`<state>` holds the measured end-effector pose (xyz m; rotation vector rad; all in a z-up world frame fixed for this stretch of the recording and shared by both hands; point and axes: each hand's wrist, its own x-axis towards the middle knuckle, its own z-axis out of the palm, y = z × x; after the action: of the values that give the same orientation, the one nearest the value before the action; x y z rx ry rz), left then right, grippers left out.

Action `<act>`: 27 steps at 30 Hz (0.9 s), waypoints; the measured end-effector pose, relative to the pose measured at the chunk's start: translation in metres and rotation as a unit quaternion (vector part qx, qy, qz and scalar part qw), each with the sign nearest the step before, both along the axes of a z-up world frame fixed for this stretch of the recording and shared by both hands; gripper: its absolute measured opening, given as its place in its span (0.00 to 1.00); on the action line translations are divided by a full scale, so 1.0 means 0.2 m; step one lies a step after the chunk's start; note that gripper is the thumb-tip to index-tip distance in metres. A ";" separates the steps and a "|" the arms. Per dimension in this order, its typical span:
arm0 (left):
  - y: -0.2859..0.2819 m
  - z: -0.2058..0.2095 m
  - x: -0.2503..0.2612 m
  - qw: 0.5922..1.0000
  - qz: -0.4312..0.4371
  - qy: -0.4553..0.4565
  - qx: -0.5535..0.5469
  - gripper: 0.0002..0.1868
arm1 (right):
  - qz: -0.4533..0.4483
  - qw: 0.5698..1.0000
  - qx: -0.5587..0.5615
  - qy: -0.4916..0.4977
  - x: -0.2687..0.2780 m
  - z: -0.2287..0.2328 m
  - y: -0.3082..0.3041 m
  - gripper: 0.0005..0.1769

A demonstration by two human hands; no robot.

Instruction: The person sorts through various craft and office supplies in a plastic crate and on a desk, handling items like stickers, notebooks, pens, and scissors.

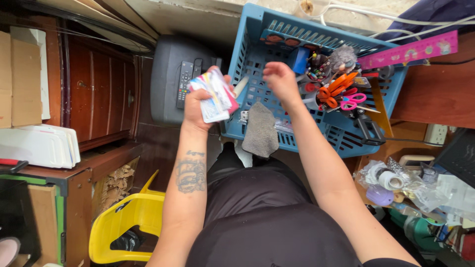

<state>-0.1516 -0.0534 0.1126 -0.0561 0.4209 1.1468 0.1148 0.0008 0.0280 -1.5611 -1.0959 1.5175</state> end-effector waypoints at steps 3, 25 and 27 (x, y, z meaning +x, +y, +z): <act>-0.01 -0.01 -0.07 0.997 0.026 0.058 -0.036 0.43 | 0.168 0.965 0.122 -0.160 -0.06 -0.11 -0.10 0.30; 0.08 -0.02 -0.03 0.992 -0.095 0.076 -0.017 0.44 | 0.224 0.857 0.341 -0.314 -0.21 0.18 -0.18 0.19; 0.09 -0.02 0.00 0.990 -0.115 0.076 -0.010 0.44 | 0.241 0.888 0.233 -0.316 -0.20 0.14 -0.22 0.19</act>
<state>-0.1521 -0.0355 0.1090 0.0622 0.5597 0.9214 0.0749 -0.0436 0.0560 -1.5230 -2.1694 0.8897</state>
